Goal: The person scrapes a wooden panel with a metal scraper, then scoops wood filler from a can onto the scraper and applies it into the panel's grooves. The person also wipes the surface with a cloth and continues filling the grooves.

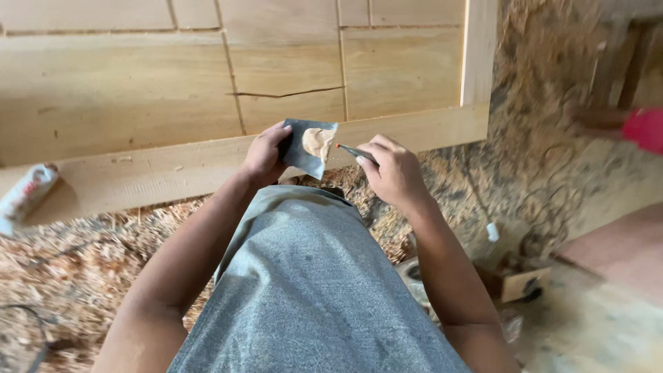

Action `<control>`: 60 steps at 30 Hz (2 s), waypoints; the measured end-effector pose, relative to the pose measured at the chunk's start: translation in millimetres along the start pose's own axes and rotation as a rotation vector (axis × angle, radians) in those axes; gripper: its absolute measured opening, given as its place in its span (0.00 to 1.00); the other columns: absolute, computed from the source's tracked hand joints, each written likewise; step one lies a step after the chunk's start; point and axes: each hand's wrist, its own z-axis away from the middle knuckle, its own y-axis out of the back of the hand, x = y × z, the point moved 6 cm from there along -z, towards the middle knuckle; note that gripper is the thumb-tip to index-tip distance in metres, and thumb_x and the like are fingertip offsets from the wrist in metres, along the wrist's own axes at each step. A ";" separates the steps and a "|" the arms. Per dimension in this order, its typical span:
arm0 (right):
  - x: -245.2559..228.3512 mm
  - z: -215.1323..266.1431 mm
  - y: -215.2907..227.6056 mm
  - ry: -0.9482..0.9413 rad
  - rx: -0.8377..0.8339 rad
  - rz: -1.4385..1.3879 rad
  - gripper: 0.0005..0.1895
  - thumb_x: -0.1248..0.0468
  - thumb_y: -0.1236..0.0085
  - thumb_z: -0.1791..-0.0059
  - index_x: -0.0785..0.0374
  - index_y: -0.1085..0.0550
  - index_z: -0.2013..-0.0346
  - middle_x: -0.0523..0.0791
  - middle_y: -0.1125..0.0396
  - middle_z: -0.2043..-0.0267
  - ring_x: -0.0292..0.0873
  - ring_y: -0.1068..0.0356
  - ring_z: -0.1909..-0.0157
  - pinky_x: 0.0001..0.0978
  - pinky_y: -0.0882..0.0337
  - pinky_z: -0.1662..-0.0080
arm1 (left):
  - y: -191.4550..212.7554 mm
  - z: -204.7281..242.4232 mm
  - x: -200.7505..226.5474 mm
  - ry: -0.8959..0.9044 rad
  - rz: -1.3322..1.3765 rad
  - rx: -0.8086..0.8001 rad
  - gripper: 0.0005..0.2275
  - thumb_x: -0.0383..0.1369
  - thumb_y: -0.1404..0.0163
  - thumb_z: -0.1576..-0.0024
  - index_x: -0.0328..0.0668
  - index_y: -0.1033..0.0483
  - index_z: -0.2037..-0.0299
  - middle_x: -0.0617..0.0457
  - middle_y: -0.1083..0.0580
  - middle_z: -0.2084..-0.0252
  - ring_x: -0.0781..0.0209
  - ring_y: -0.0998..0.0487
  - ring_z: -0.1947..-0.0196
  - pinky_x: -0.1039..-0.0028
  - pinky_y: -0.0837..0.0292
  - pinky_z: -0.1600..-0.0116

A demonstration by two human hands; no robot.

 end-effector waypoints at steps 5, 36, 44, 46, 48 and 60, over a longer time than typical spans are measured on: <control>-51.5 -27.1 9.8 0.228 -0.071 0.230 0.06 0.68 0.40 0.52 0.65 0.20 0.63 0.47 0.31 0.66 0.50 0.29 0.59 0.43 0.28 0.57 | -21.2 18.7 13.0 -0.178 -0.247 0.008 0.11 0.35 0.59 0.33 0.39 0.27 0.48 0.52 0.30 0.69 0.64 0.31 0.75 0.73 0.35 0.74; -85.6 -22.4 23.5 0.415 -0.076 0.441 0.08 0.74 0.48 0.48 0.68 0.19 0.65 0.49 0.32 0.71 0.45 0.33 0.65 0.39 0.27 0.63 | -92.9 74.9 54.5 -0.382 -0.581 0.086 0.10 0.31 0.60 0.39 0.35 0.28 0.57 0.54 0.31 0.77 0.66 0.32 0.83 0.72 0.35 0.79; -94.4 -17.2 30.3 0.437 -0.129 0.428 0.09 0.74 0.47 0.48 0.69 0.19 0.66 0.49 0.30 0.70 0.43 0.32 0.67 0.35 0.26 0.66 | -98.3 75.1 56.2 -0.514 -0.731 0.044 0.11 0.32 0.59 0.38 0.32 0.26 0.58 0.51 0.27 0.74 0.66 0.28 0.76 0.71 0.30 0.70; -97.7 -11.2 34.2 0.505 -0.079 0.411 0.09 0.74 0.48 0.50 0.69 0.19 0.65 0.48 0.30 0.70 0.43 0.32 0.66 0.36 0.25 0.64 | -99.9 76.4 57.9 -0.568 -0.729 0.038 0.11 0.32 0.59 0.37 0.31 0.27 0.58 0.50 0.26 0.72 0.65 0.28 0.73 0.70 0.29 0.68; -100.3 -7.1 35.2 0.567 -0.093 0.320 0.12 0.75 0.50 0.56 0.68 0.18 0.65 0.47 0.30 0.71 0.44 0.31 0.66 0.37 0.24 0.62 | -99.8 77.0 62.4 -0.565 -0.723 0.057 0.11 0.32 0.59 0.37 0.30 0.27 0.58 0.49 0.26 0.72 0.65 0.28 0.73 0.70 0.29 0.68; -84.2 -3.4 42.4 0.390 -0.059 0.464 0.07 0.75 0.46 0.51 0.67 0.20 0.68 0.48 0.31 0.72 0.43 0.34 0.68 0.36 0.28 0.67 | -109.3 87.9 57.5 -0.374 -0.696 0.065 0.11 0.32 0.60 0.38 0.31 0.27 0.59 0.49 0.29 0.77 0.62 0.29 0.82 0.69 0.32 0.77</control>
